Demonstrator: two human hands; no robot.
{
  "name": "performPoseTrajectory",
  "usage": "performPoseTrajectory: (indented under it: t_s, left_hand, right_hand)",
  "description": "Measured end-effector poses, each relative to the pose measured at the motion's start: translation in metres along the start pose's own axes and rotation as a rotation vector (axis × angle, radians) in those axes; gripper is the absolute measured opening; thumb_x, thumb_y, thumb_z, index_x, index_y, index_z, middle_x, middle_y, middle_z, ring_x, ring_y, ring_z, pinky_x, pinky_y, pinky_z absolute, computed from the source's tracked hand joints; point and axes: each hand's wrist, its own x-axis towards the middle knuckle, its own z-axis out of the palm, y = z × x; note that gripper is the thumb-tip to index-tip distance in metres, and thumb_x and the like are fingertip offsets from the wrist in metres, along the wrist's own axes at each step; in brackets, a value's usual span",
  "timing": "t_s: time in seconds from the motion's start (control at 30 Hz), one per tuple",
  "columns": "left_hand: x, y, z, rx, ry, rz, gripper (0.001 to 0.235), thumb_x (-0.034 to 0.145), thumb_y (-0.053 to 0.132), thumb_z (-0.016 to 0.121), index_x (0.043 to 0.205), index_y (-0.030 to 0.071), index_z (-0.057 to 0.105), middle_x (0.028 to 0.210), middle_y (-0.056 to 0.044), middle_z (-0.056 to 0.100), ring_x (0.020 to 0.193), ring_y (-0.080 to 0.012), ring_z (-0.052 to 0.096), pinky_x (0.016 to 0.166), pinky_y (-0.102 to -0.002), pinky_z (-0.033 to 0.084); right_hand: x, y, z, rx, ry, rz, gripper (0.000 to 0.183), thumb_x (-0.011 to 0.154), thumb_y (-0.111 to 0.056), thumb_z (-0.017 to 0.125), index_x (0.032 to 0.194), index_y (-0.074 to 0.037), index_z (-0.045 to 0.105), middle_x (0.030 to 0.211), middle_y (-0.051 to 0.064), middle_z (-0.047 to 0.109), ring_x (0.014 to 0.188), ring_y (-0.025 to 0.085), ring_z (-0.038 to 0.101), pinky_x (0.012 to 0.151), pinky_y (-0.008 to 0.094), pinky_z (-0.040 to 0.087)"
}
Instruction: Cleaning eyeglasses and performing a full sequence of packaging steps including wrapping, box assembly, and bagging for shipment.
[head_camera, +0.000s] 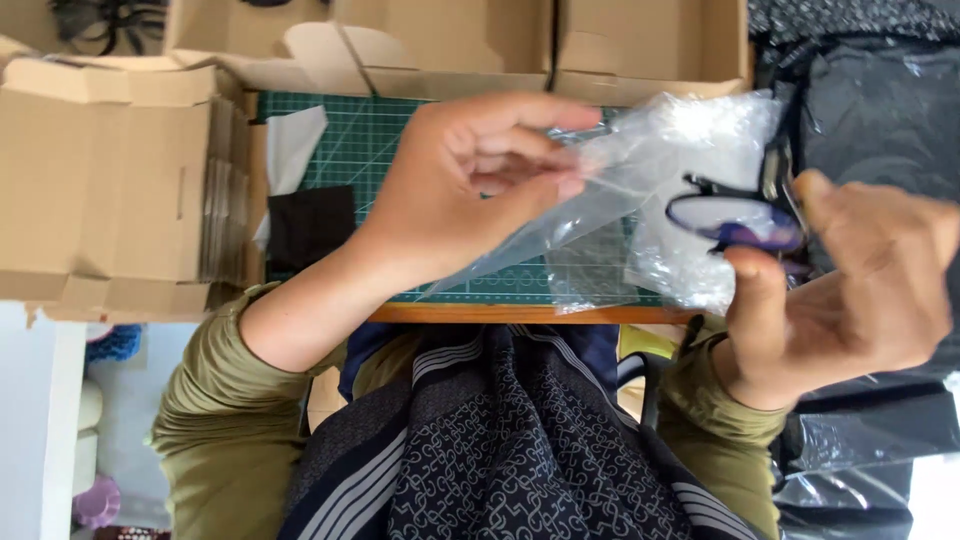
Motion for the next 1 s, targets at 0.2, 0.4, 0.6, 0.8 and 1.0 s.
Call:
performPoseTrajectory:
  t_s: [0.2,0.4,0.6,0.8,1.0]
  left_hand:
    - [-0.03,-0.019,-0.041,-0.069,0.154,-0.065,0.028,0.086,0.004,0.086,0.111,0.008,0.073,0.104,-0.008,0.079,0.095,-0.0122,0.077,0.087,-0.024,0.069]
    - [-0.031,-0.061,-0.056,-0.028,0.101,-0.077,0.026,0.083,0.011,0.088,0.107,0.009,0.076,0.096,-0.01,0.081,0.089,-0.014,0.081,0.076,-0.021,0.064]
    - [-0.036,-0.078,-0.06,-0.108,0.075,-0.127,0.026,0.084,0.008,0.087,0.108,0.011,0.076,0.096,-0.006,0.081,0.082,-0.0098,0.078,0.072,-0.02,0.063]
    - [-0.04,-0.082,-0.055,-0.117,0.11,-0.117,0.025,0.084,0.011,0.087,0.107,0.01,0.077,0.097,-0.007,0.081,0.09,-0.0119,0.079,0.082,-0.021,0.064]
    - [-0.042,-0.09,-0.049,-0.122,0.167,-0.011,0.024,0.091,0.007,0.082,0.114,0.006,0.073,0.102,-0.013,0.079,0.092,-0.0176,0.08,0.083,-0.024,0.068]
  right_hand:
    - [0.055,0.018,0.012,0.188,-0.407,-0.148,0.04,0.121,-0.004,0.074,0.142,0.027,0.061,0.126,0.039,0.056,0.118,0.053,0.056,0.106,0.06,0.05]
    - [0.052,0.036,0.062,0.214,-0.457,-0.176,0.039,0.106,-0.024,0.083,0.124,0.009,0.077,0.11,0.023,0.075,0.107,0.037,0.062,0.104,0.051,0.043]
    - [0.051,0.025,0.084,0.323,-0.561,-0.127,0.034,0.097,-0.012,0.087,0.124,0.006,0.074,0.109,0.017,0.069,0.109,0.035,0.056,0.098,0.047,0.047]
    - [0.044,0.026,0.084,0.352,-0.623,-0.094,0.033,0.099,-0.015,0.084,0.124,0.006,0.076,0.111,0.015,0.07,0.109,0.034,0.056,0.101,0.046,0.044]
    - [0.04,0.032,0.088,0.329,-0.675,-0.133,0.034,0.1,-0.009,0.089,0.127,0.006,0.077,0.116,0.019,0.071,0.111,0.036,0.056,0.1,0.047,0.044]
